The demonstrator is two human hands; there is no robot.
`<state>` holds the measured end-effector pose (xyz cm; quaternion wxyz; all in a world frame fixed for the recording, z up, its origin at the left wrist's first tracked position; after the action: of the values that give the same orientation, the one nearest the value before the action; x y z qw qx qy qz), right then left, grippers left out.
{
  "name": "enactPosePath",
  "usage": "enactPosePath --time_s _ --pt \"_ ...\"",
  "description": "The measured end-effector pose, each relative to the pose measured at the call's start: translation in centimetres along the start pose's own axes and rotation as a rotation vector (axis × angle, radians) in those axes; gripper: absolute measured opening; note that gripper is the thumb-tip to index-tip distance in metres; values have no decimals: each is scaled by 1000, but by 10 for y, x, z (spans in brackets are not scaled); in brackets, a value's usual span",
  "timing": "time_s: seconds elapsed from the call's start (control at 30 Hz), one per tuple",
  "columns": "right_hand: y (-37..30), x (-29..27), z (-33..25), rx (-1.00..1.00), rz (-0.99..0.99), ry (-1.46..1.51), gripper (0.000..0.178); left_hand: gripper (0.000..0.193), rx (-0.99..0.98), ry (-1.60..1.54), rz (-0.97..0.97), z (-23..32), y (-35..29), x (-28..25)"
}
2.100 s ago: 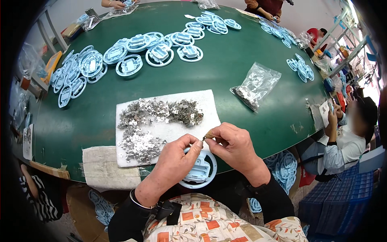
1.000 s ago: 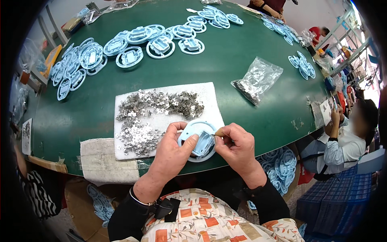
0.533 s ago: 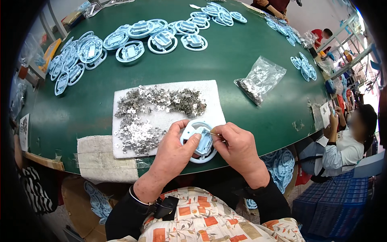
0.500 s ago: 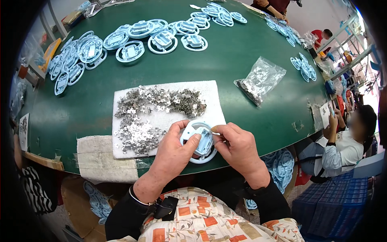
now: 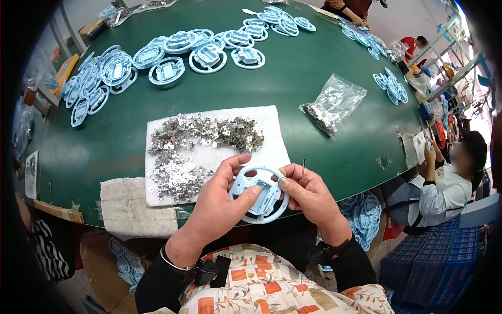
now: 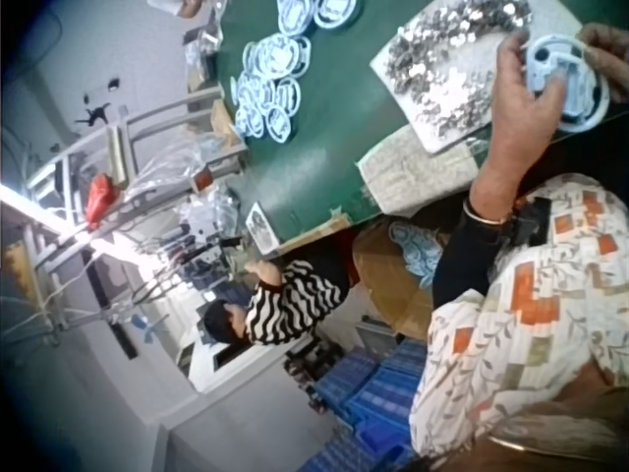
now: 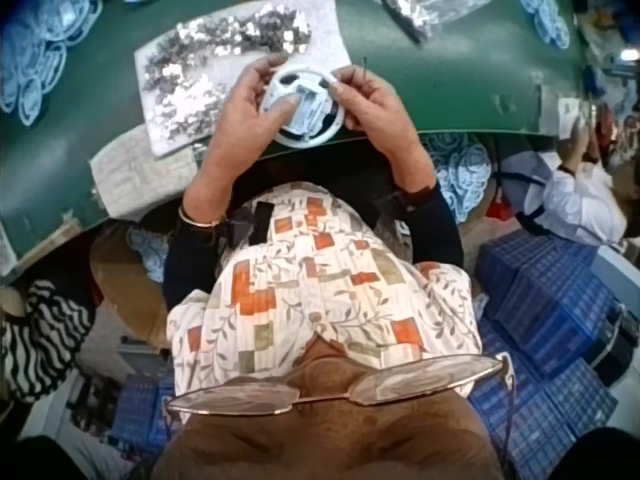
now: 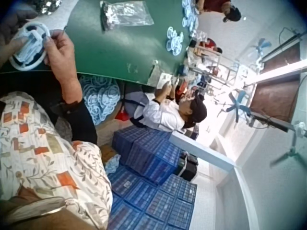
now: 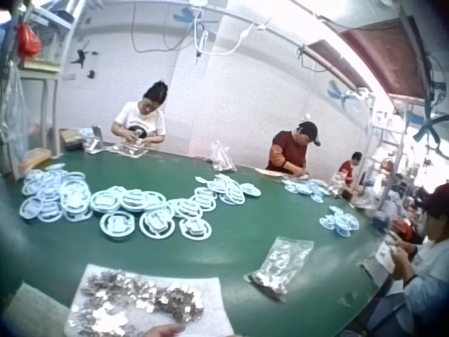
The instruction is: The person sits at a green table in a workshop and assembles light blue plastic rings. They pick up a ring, insert small metal components into the center using a wooden stick, and place the finished unit on the table. The process is repeated continuously with other workers visible in the background.
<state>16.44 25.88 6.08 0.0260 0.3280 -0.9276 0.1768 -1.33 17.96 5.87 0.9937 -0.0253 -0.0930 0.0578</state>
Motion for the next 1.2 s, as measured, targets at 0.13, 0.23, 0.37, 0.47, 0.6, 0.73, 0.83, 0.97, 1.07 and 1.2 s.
enactPosePath --time_s 0.13,0.23,0.37,0.47,0.6,0.73,0.83,0.97,1.07,1.2 --pt "-6 4 1 41 -57 -15 22 47 113 478 -173 24 7 0" --pt "-10 6 -1 55 -78 -18 23 46 72 518 -242 26 6 0" --pt "-13 12 -5 0 -91 197 26 44 -194 -105 -163 1 -1 -1" --pt "-6 18 -7 -127 -41 51 25 43 -336 -648 -173 -8 -1 2" --pt "0 31 -13 -339 29 -91 16 41 -414 -964 -209 -17 -6 2" --pt "1 35 -25 -370 52 -292 13 43 -474 -962 -177 -21 -11 0" --pt "6 32 -21 -294 77 -285 13 37 -456 -858 -183 -11 -13 7" --pt "4 24 -14 -224 81 -263 15 37 -406 -712 -207 -15 -16 5" --pt "1 13 -16 -121 -69 -273 13 48 -414 -672 -301 -20 -28 2" --pt "7 16 -28 -203 -30 -490 16 57 -395 -545 -389 -10 -46 -8"
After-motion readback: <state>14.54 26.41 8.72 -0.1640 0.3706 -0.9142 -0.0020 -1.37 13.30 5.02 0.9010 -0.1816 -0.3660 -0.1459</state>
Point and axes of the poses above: each hand's wrist, its own y-axis towards the middle knuckle, its own x-axis out of the palm, z = x × y, the point moved 4 cm from there along y, towards the middle knuckle
